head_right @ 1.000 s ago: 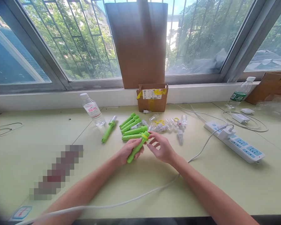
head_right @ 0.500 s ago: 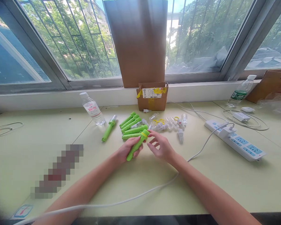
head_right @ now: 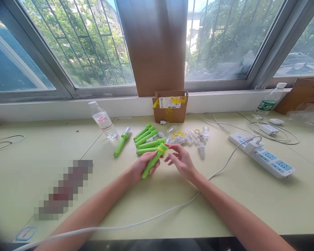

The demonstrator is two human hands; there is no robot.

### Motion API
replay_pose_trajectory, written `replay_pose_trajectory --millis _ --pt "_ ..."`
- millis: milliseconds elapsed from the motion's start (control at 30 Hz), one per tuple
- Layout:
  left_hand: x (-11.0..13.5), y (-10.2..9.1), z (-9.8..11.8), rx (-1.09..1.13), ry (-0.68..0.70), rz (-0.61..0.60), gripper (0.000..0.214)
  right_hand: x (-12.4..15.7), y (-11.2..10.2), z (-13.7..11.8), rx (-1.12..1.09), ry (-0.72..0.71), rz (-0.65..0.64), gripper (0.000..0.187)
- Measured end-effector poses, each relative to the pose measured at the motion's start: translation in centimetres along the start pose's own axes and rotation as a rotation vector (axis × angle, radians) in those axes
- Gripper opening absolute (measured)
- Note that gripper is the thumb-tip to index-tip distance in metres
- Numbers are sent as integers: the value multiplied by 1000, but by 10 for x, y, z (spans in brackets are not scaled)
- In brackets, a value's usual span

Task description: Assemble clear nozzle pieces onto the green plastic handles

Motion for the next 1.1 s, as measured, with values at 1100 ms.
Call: replay_pose_trajectory --millis 1100 --pt "2 1 3 5 2 15 41 -4 -15 17 3 129 140 23"
Point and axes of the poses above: each hand's wrist, its own x-axis away from the middle knuckle, its own y-axis out of the palm, z = x × y, the point moved 4 cm from there along -x, towards the middle knuckle, and after that the axes turned 12 degrees about -y, right-handed, at the moved point
